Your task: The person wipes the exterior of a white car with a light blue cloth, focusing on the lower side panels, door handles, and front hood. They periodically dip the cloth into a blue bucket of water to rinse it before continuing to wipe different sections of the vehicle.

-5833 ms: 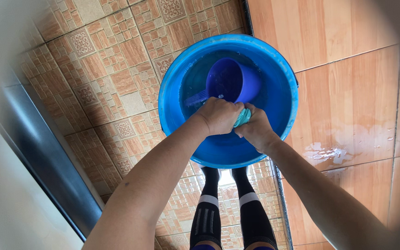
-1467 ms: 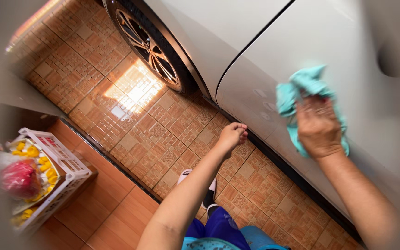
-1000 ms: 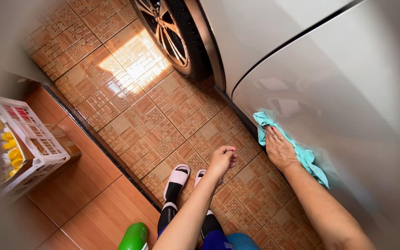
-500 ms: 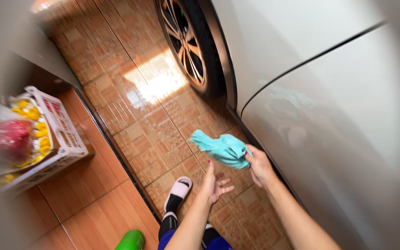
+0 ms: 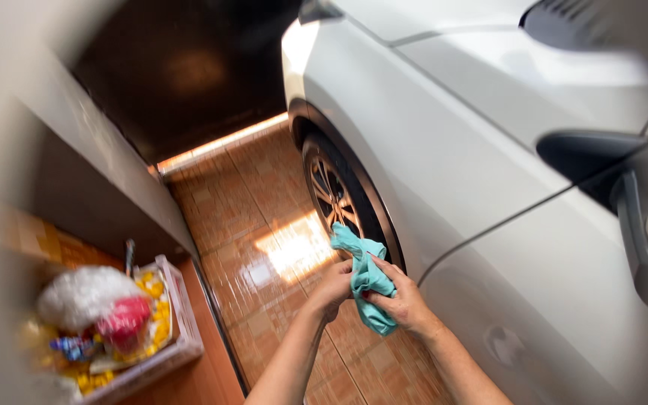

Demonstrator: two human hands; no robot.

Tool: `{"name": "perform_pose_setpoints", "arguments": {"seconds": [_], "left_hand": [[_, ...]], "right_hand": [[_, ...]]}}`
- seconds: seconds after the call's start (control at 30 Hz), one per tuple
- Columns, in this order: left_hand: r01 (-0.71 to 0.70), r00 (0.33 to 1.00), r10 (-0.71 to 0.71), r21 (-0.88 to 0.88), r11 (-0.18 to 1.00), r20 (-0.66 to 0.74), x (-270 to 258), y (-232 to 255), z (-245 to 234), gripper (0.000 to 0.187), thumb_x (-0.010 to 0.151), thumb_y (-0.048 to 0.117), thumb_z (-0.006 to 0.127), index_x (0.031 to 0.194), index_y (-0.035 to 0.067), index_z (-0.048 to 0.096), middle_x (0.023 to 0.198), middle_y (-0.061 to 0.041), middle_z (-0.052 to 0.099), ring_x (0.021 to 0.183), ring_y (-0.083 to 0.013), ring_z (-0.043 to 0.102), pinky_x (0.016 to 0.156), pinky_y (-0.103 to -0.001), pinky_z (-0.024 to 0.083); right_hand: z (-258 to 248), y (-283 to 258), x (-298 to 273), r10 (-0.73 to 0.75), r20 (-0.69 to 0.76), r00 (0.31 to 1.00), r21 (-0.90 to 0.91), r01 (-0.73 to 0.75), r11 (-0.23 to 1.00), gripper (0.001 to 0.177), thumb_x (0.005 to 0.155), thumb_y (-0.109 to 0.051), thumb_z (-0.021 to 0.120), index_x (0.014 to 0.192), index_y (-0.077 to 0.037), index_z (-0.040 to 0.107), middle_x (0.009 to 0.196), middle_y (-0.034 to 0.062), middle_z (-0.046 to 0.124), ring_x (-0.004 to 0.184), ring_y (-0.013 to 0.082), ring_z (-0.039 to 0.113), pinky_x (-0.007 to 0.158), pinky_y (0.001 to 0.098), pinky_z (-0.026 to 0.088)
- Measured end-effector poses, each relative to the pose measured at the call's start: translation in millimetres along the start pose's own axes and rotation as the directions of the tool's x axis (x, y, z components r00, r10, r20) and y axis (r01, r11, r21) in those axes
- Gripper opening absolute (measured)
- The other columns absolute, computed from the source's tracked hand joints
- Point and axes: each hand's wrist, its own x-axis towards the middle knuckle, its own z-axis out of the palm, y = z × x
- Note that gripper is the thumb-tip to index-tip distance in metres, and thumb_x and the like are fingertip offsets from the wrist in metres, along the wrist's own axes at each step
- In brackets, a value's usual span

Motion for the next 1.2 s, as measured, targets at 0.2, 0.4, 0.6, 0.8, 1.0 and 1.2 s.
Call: {"name": "perform_pose_setpoints", "arguments": {"seconds": [0.2,0.4,0.6,0.8,1.0,1.2], "left_hand": [[-0.137,0.951,0.128,0.012,0.991,0.281,40,130,-31,0.027,0.097,0.021,0.064,0.117,0.003,0.066,0.11,-0.007,0.067,0.098,-0.0181,0.066,0.087,-0.037,0.057],[-0.453,0.825,0.388,0.07,0.889,0.412,74,234,14,0.054,0.095,0.022,0.064,0.144,0.006,0.047,0.139,-0.013,0.056,0.125,-0.0239,0.059,0.104,-0.038,0.052],[-0.579,0.793,0.396,0.371,0.726,0.463,96,293,44,0.068,0.091,0.026,0.066,0.153,0.012,0.042,0.154,-0.015,0.047,0.141,-0.0293,0.047,0.109,-0.043,0.047],[-0.645,0.765,0.393,0.609,0.463,0.511,182,313,35,0.068,0.093,0.024,0.063,0.156,0.016,0.038,0.158,-0.013,0.04,0.144,-0.0322,0.041,0.114,-0.043,0.039],[-0.688,0.69,0.514,0.684,0.244,0.51,291,340,21,0.064,0.092,0.014,0.058,0.153,0.013,0.04,0.161,-0.013,0.038,0.149,-0.0344,0.033,0.116,-0.045,0.035],[-0.649,0.673,0.572,0.744,0.156,0.468,369,380,-8,0.066,0.089,0.003,0.054,0.153,0.006,0.037,0.161,-0.015,0.036,0.152,-0.036,0.024,0.12,-0.046,0.027]], "right_hand": [[2,-47,72,-0.103,-0.402,0.91,0.2,0.197,0.96,0.038,0.094,-0.002,0.073,0.131,-0.005,0.067,0.118,0.0134,0.069,0.103,0.0179,0.067,0.09,0.0283,0.056],[-23,-144,114,-0.579,-0.685,0.443,-0.483,0.318,0.816,0.052,0.095,-0.003,0.073,0.144,-0.015,0.06,0.138,0.0074,0.056,0.12,0.0221,0.062,0.102,0.0345,0.058],[-118,-185,146,-0.78,-0.575,0.246,-0.802,-0.358,0.479,0.06,0.096,-0.02,0.082,0.151,-0.011,0.061,0.156,0.0212,0.05,0.142,0.0479,0.041,0.113,0.0632,0.034],[-157,-131,216,-0.756,-0.551,0.354,-0.767,-0.572,0.291,0.061,0.085,-0.014,0.08,0.144,-0.01,0.065,0.158,0.0245,0.048,0.154,0.0512,0.031,0.125,0.0658,0.02],[-158,-139,321,-0.74,-0.547,0.39,-0.779,-0.561,0.28,0.057,0.083,-0.011,0.078,0.139,-0.008,0.067,0.15,0.0224,0.052,0.149,0.0452,0.04,0.126,0.0602,0.026],[-148,-153,443,-0.689,-0.536,0.488,-0.819,-0.499,0.283,0.054,0.081,-0.011,0.075,0.134,-0.009,0.067,0.145,0.0258,0.052,0.142,0.0465,0.042,0.121,0.0602,0.028]]}}
